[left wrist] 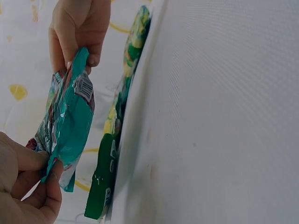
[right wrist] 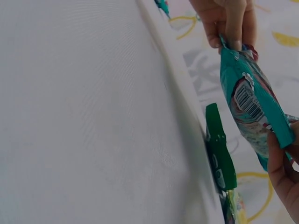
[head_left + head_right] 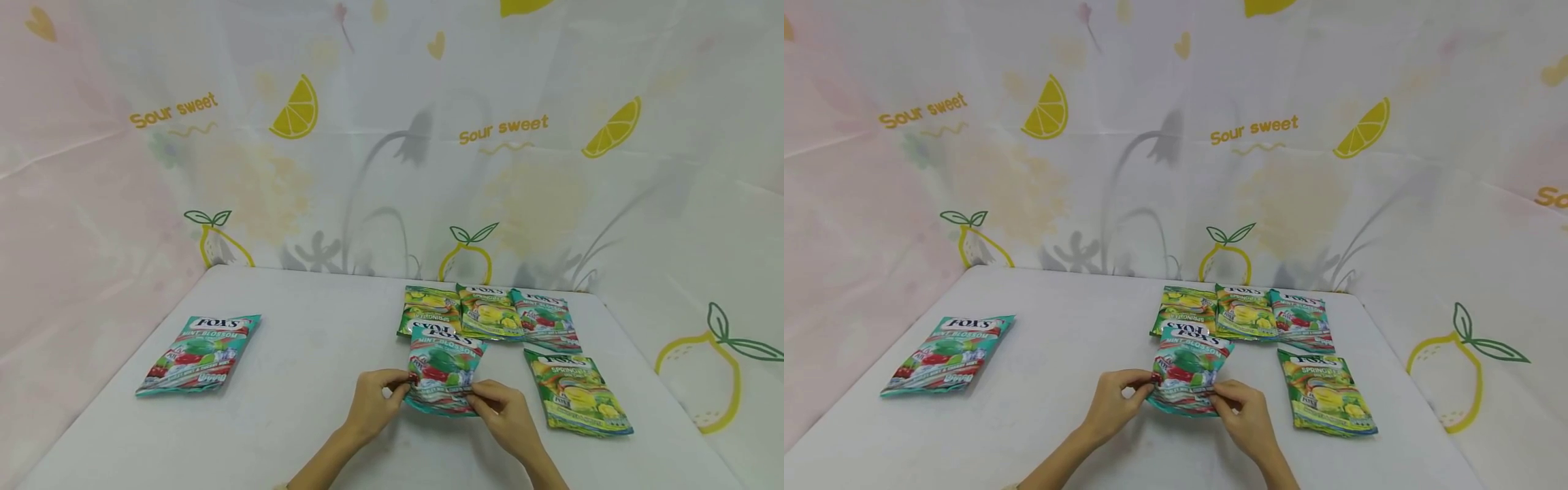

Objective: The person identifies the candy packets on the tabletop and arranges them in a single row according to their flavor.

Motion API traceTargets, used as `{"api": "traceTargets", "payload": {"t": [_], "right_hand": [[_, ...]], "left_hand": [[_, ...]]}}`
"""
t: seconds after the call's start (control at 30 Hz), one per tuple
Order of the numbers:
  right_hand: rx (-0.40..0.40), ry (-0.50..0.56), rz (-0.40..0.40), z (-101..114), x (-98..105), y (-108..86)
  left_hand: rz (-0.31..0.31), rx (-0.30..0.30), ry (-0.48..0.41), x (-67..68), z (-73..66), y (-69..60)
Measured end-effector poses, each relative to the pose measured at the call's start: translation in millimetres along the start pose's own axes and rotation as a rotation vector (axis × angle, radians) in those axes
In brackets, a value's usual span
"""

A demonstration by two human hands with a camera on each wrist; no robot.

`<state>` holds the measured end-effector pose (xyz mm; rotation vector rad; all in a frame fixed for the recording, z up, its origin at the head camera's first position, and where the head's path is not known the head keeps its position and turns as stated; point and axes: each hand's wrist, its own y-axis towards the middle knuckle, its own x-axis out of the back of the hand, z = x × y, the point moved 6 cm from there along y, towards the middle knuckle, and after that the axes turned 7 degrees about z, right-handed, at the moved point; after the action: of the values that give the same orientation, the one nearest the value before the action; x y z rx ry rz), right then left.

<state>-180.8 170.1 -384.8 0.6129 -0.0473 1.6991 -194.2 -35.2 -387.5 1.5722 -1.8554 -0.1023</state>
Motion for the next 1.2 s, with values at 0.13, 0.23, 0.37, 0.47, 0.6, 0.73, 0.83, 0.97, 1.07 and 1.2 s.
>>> {"api": "traceTargets", "payload": {"t": [0.13, 0.23, 0.37, 0.47, 0.6, 0.73, 0.83, 0.97, 1.07, 1.2], "right_hand": [[0.063, 0.002, 0.043, 3, -3, 1.4], [0.068, 0.012, 0.051, 3, -6, 2.1], [0.076, 0.022, 0.054, 4, -10, 2.7], [0.101, 0.021, 0.05, 5, -13, 2.9], [0.125, 0.023, 0.045, 6, -16, 3.5], [0.118, 0.035, 0.044, 5, -20, 4.6], [0.115, 0.041, 0.041, 4, -23, 4.7], [0.139, 0.035, 0.038, 4, -26, 4.3], [0.152, 0.029, 0.038, 5, -28, 4.8], [0.127, 0.027, 0.034, 5, -31, 6.1]], "left_hand": [[-0.007, -0.003, 0.016, 2.5, 1.4, -1.8], [-0.009, 0.003, 0.024, 4.2, 2.4, -3.2], [-0.016, 0.013, 0.026, 7.0, 3.5, -4.9], [-0.021, 0.025, 0.027, 9.1, 4.7, -6.4], [-0.025, 0.036, 0.033, 11.5, 6.5, -8.1], [-0.026, 0.048, 0.038, 13.9, 8.9, -8.9], [-0.028, 0.052, 0.039, 15.5, 10.1, -10.2], [-0.036, 0.045, 0.042, 17.7, 10.0, -12.4], [-0.045, 0.044, 0.044, 19.8, 10.1, -13.7], [-0.056, 0.04, 0.04, 22.3, 10.4, -15.3]]}}
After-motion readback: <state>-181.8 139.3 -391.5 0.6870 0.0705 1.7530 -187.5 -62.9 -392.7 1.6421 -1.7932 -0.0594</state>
